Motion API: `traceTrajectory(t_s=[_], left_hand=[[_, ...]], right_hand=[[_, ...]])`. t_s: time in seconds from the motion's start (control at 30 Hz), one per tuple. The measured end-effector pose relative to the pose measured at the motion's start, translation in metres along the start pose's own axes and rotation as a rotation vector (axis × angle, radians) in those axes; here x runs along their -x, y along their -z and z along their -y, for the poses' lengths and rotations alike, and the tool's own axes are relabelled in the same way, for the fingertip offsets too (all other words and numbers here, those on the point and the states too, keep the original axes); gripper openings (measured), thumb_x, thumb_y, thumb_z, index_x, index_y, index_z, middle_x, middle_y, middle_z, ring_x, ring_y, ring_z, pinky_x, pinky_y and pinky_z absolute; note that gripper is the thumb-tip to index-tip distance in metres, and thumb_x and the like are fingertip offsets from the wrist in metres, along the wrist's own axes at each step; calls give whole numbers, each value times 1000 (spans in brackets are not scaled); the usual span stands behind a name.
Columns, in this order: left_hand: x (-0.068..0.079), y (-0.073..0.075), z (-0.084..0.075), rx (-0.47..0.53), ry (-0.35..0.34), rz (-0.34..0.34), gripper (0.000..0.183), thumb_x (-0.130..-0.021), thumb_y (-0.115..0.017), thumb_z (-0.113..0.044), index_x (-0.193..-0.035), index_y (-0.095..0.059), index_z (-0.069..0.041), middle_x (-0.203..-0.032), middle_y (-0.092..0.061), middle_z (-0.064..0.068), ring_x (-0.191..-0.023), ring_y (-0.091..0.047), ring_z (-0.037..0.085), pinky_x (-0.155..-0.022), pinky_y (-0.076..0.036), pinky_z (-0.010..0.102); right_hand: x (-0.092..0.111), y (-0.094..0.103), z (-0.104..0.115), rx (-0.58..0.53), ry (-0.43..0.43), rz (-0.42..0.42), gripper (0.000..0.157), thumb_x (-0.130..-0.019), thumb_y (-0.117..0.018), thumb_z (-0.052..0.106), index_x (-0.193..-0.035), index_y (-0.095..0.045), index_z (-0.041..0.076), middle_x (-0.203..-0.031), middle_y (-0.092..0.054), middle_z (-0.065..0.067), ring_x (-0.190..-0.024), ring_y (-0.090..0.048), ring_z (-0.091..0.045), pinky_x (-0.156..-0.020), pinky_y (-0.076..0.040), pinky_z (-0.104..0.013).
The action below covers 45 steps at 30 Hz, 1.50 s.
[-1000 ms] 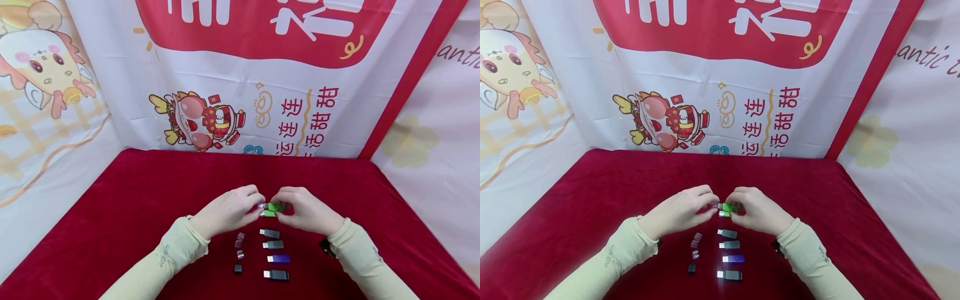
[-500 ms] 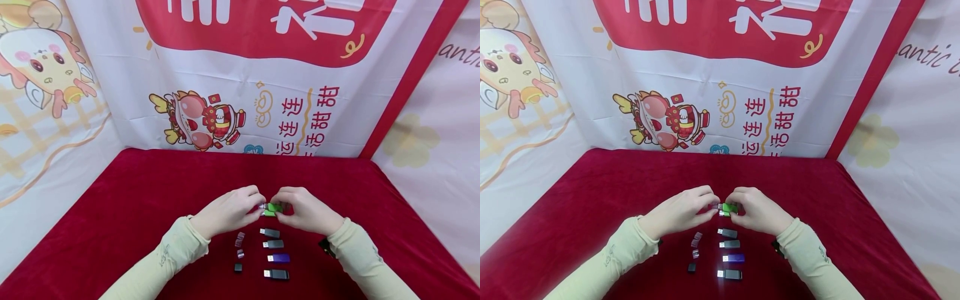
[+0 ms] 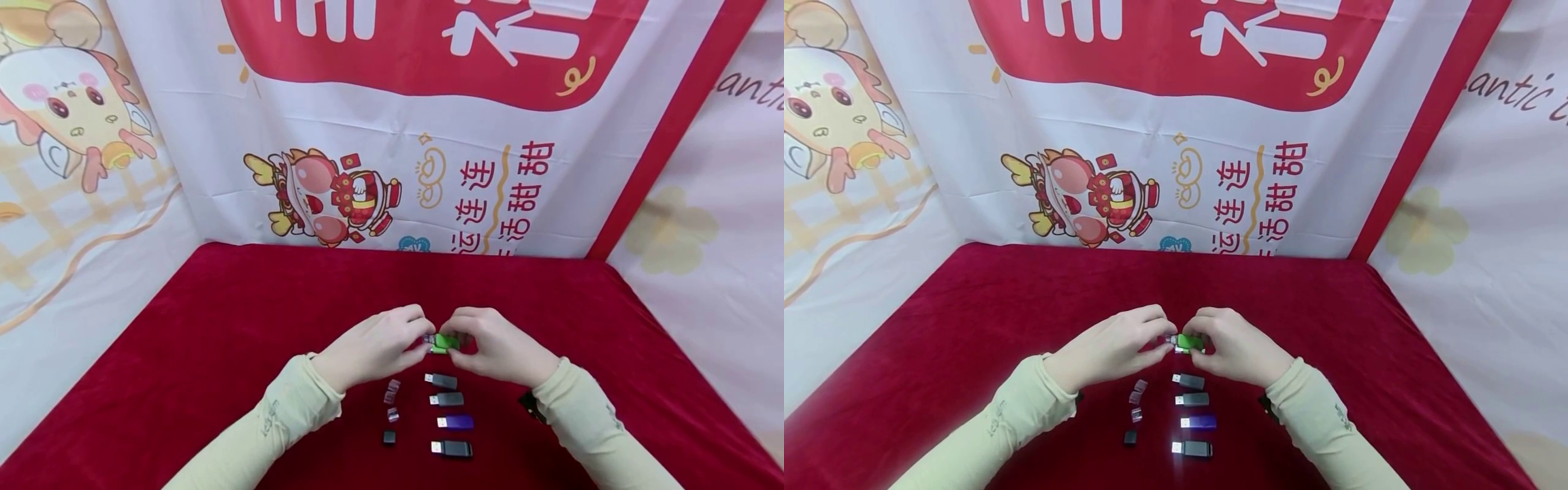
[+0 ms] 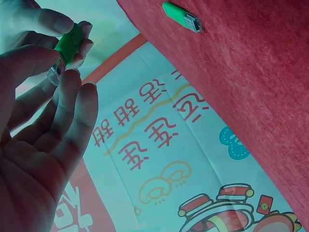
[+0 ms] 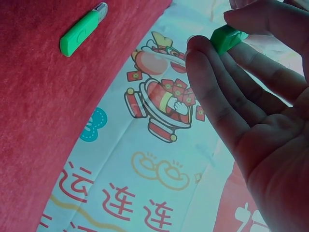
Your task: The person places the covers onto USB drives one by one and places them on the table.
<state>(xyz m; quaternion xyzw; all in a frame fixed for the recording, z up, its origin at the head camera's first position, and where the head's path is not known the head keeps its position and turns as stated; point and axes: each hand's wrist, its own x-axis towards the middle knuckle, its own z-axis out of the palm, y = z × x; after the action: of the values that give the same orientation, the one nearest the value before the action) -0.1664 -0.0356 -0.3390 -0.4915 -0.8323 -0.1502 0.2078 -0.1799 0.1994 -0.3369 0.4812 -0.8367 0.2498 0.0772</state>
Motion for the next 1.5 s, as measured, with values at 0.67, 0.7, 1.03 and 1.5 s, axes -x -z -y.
traceTrajectory(t_s=[0.67, 0.7, 1.03, 1.5], left_hand=[[0, -1, -3, -11, 66, 24, 12, -91, -69, -17, -101, -67, -10, -87, -60, -2, -74, -56, 8, -69, -49, 18], [1, -1, -4, -8, 69, 25, 13, -91, -69, -16, -102, -67, -9, -87, -60, -1, -74, -56, 8, -69, -49, 18], [0, -2, -4, -4, 65, 18, 12, -91, -69, -15, -101, -67, -9, -86, -59, -2, -73, -56, 8, -68, -49, 18], [1, 1, -4, 14, 108, 31, 15, -91, -69, -15, -105, -67, -8, -89, -60, -1, -75, -57, 9, -70, -51, 20]], right_hand=[[0, -2, 1, 12, 25, -30, 33, -70, -88, 3, -98, -72, 7, -92, -64, 3, -78, -60, -7, -72, -55, -24], [0, -2, 1, 14, 26, -30, 33, -70, -88, 3, -98, -72, 8, -92, -63, 4, -78, -60, -7, -72, -54, -23], [0, -1, 1, 24, 32, -37, 31, -71, -87, 2, -97, -72, 8, -92, -63, 4, -78, -60, -6, -72, -53, -19], [0, 0, 4, 23, 28, -64, 30, -70, -87, 3, -96, -72, 8, -89, -62, 4, -72, -55, -6, -65, -51, -18]])
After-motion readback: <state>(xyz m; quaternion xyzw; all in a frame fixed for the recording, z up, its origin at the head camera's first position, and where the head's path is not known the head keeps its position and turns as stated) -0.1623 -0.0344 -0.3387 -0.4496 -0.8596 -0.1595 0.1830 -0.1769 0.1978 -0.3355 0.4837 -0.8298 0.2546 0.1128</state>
